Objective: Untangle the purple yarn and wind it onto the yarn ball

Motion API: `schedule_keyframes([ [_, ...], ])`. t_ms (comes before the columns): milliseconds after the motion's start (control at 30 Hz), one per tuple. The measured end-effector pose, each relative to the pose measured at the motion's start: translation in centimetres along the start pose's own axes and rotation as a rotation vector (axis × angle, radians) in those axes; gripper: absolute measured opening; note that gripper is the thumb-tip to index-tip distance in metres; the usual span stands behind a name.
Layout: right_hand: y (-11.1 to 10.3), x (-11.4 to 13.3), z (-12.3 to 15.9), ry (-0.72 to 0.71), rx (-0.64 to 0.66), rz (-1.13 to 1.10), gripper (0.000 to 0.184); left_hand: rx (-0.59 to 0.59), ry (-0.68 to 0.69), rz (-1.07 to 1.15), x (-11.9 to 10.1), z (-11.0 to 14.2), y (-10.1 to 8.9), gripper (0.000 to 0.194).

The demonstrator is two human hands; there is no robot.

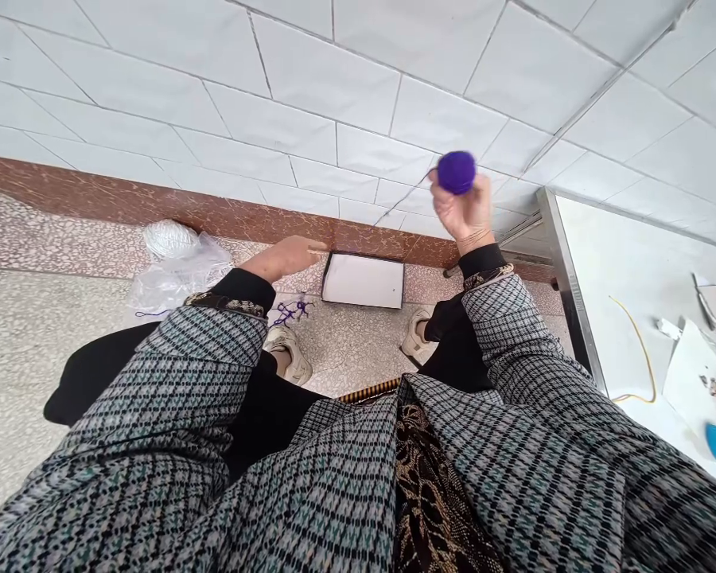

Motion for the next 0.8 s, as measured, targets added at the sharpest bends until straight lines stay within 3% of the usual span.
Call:
schedule_keyframes([
  [67, 2.8, -2.4, 0.0, 0.139, 0.117, 0.031, 0.05, -0.028, 0.047, -0.045, -1.2, 0.2, 0.5, 0.048],
  [167, 6.6, -5.9, 0.2, 0.354, 0.262, 0.067, 0.063, 0.039, 0.25, 0.138, -4.6, 0.7, 2.7, 0.084],
  [233, 8.3, -7.2, 0.2, 0.417, 0.332, 0.04, 0.062, 0.076, 0.385, 0.342, -6.7, 1.1, 3.9, 0.091],
  [300, 9.0, -7.6, -0.1, 0.418, 0.351, 0.001, 0.056, 0.063, 0.438, 0.509, -7.9, 1.3, 4.4, 0.084],
  [467, 7.7, -7.0, -0.6, 0.381, 0.179, -0.015, 0.046, 0.042, 0.303, 0.754, -7.0, 1.5, 4.6, 0.05],
  [633, 5.8, -5.2, -1.3, 0.328, 0.026, 0.159, 0.056, 0.108, 0.289, 0.672, -7.4, 2.3, 5.1, 0.036],
  [800, 0.6, -2.7, -2.8, 0.105, -0.226, 0.287, 0.052, 0.009, 0.274, 0.565, -7.3, 2.6, 4.5, 0.019],
])
Point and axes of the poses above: each hand's wrist, its own z-axis away from the middle knuckle, its own y-axis out of the palm, x = y × z, the point moved 8 cm from there along -z, towards the middle knuckle, and after that the axes turned 10 degrees about x, right-handed, at the moved point
